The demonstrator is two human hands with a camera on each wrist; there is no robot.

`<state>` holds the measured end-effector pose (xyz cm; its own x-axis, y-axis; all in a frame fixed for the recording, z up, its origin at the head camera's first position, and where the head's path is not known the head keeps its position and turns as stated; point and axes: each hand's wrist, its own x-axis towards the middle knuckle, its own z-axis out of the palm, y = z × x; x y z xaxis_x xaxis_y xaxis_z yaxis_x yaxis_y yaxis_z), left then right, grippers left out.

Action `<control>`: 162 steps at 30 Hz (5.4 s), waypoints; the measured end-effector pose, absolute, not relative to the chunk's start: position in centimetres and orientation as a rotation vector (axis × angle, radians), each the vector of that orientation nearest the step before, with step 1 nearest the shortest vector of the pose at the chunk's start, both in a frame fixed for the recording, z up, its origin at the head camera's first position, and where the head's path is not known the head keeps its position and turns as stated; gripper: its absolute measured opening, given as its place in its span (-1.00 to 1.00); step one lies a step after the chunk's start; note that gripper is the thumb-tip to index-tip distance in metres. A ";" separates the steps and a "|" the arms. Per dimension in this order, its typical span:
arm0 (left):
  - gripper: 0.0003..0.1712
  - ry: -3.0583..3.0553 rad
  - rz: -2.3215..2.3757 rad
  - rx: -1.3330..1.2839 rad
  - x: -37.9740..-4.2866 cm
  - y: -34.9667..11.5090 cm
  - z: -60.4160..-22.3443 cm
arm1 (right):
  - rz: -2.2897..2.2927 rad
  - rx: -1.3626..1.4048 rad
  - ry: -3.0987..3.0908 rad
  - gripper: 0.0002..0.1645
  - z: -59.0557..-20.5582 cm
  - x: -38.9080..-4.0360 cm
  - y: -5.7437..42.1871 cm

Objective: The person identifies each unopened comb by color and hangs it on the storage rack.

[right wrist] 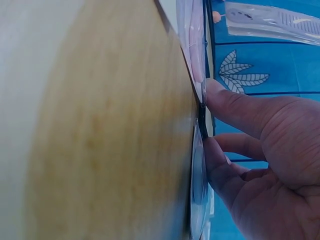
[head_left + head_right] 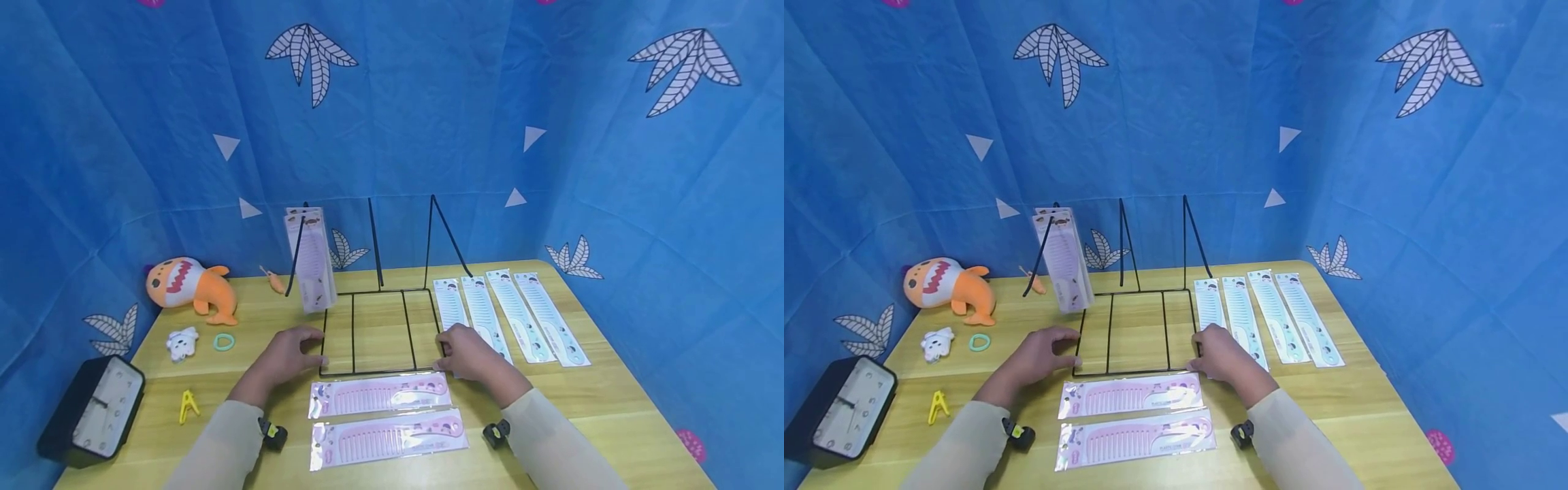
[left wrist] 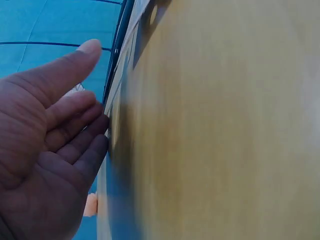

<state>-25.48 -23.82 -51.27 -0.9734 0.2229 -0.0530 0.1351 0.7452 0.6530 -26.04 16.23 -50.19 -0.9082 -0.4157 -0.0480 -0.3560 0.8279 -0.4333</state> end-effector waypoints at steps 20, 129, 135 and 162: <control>-0.11 2.791 0.937 0.313 -24.6 -23.6 -51.2 | -0.612 -0.599 2.882 -0.45 -50.2 -26.0 16.1; -0.17 2.789 0.801 0.380 -24.5 -23.2 -51.0 | -0.726 -1.346 2.546 -0.78 -48.0 -17.6 15.2; -0.17 2.799 0.788 0.394 -24.6 -23.3 -51.1 | -0.847 -1.338 2.537 -0.78 -47.8 -18.1 15.9; -0.17 2.805 0.784 0.399 -24.6 -23.2 -51.0 | -1.516 -0.984 2.751 -0.82 -48.0 -17.9 14.5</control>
<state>-24.58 -23.20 -51.01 -0.9431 0.3100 -0.1199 0.2028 0.8226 0.5312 -17.85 14.53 -47.99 -0.8110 -0.4284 0.3985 -0.5658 0.4005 -0.7208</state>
